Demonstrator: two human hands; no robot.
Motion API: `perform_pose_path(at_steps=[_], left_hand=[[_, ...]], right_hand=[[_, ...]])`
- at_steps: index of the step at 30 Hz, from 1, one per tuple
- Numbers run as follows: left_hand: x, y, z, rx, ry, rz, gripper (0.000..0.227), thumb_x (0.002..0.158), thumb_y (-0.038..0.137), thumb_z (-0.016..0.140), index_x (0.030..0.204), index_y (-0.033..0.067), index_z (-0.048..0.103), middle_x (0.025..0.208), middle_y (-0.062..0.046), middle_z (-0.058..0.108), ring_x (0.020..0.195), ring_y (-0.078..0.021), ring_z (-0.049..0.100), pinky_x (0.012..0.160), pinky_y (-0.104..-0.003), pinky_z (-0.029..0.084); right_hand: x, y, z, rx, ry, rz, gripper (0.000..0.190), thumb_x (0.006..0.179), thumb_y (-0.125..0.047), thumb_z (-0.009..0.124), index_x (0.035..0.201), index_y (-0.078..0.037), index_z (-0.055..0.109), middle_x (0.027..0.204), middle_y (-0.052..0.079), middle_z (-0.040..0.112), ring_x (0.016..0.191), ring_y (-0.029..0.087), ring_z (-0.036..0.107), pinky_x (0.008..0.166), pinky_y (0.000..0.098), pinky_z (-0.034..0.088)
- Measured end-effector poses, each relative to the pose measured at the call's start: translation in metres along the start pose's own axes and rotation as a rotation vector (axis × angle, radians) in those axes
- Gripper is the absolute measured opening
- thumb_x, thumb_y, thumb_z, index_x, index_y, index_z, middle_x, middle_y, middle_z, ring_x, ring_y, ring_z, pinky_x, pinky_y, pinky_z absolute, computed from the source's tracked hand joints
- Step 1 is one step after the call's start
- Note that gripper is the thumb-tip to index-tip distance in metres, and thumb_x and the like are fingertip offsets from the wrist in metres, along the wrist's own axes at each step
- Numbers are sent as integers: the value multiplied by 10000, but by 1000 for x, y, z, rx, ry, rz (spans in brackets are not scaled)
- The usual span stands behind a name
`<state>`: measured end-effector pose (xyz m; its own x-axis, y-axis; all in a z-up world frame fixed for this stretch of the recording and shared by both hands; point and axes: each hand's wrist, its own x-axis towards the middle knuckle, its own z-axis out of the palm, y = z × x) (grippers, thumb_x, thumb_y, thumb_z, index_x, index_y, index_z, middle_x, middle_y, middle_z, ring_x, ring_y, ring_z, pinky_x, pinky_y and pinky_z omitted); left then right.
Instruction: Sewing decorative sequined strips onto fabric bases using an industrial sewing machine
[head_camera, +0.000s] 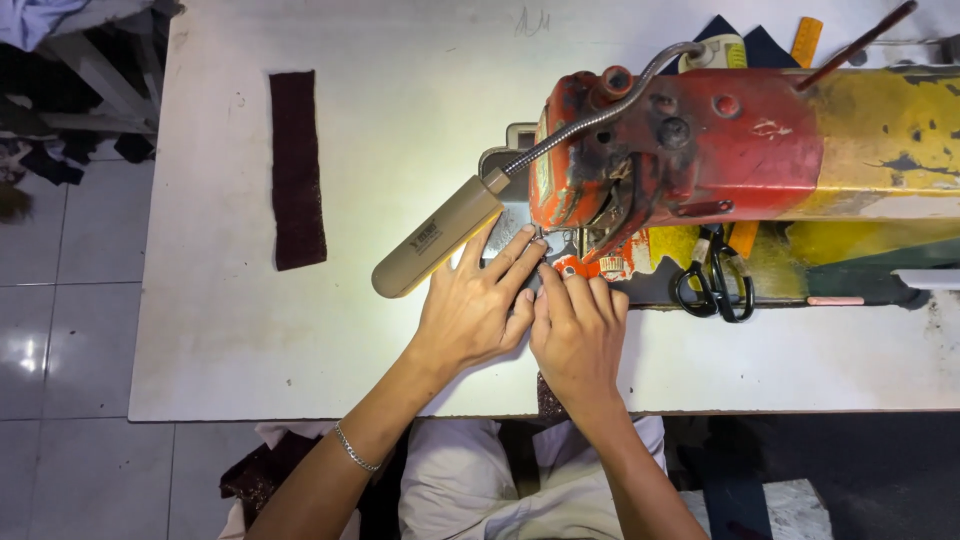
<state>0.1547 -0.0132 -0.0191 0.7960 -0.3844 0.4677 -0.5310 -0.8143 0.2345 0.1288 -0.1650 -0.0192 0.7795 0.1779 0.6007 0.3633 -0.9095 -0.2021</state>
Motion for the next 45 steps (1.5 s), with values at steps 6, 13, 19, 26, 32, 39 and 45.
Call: perform_pose_path(at_steps=[6, 13, 19, 26, 32, 39, 45], left_hand=[[2, 0, -3, -44, -42, -40, 510, 932, 345, 447, 1365, 189, 665, 1413, -21, 670, 1291, -377, 604, 594, -412, 578], [1, 0, -3, -56, -25, -19, 513, 919, 321, 449, 1362, 191, 674, 1411, -33, 677, 1349, -370, 568, 605, -407, 575], [0, 1, -3, -56, -5, 8, 502, 912, 307, 463, 1343, 190, 691, 1370, -45, 703, 1378, -347, 548, 665, -415, 552], [-1, 2, -9, -106, -19, -22, 509, 888, 302, 493, 1341, 179, 691, 1355, -69, 706, 1381, -363, 541, 707, -474, 563], [-3, 0, -7, -116, -30, -22, 514, 880, 287, 491, 1336, 158, 692, 1362, -85, 700, 1394, -358, 527, 796, -498, 525], [-4, 0, -3, -151, -95, -66, 472, 831, 246, 485, 1270, 160, 637, 1347, -70, 702, 1391, -304, 535, 853, -498, 497], [-4, 5, -7, -102, -122, -41, 336, 838, 194, 440, 1144, 116, 559, 1344, -128, 690, 1402, -324, 512, 959, -573, 432]], right_hand=[[-2, 3, 6, 26, -15, 15, 213, 982, -102, 609, 1131, -70, 758, 789, 42, 570, 786, 243, 583, 722, 360, 412], [-2, 2, 5, 31, -29, 28, 207, 975, -102, 622, 1129, -75, 759, 790, 37, 569, 804, 241, 589, 721, 361, 412], [-8, 6, 10, 28, -23, 32, 217, 965, -109, 624, 1139, -83, 751, 789, 34, 559, 808, 244, 584, 723, 361, 412], [-8, 4, 10, 48, -22, 22, 217, 964, -110, 635, 1143, -76, 754, 770, 37, 559, 798, 236, 586, 722, 359, 403], [-10, 6, 15, 14, -17, 24, 230, 967, -129, 626, 1158, -99, 750, 773, 28, 550, 800, 236, 584, 733, 358, 412], [-7, 4, 13, -8, 6, 24, 231, 972, -126, 611, 1156, -108, 749, 754, 30, 539, 776, 228, 580, 723, 358, 407], [-6, 2, 10, -35, -21, 12, 231, 970, -130, 619, 1152, -101, 758, 752, 36, 549, 768, 231, 577, 722, 361, 404]])
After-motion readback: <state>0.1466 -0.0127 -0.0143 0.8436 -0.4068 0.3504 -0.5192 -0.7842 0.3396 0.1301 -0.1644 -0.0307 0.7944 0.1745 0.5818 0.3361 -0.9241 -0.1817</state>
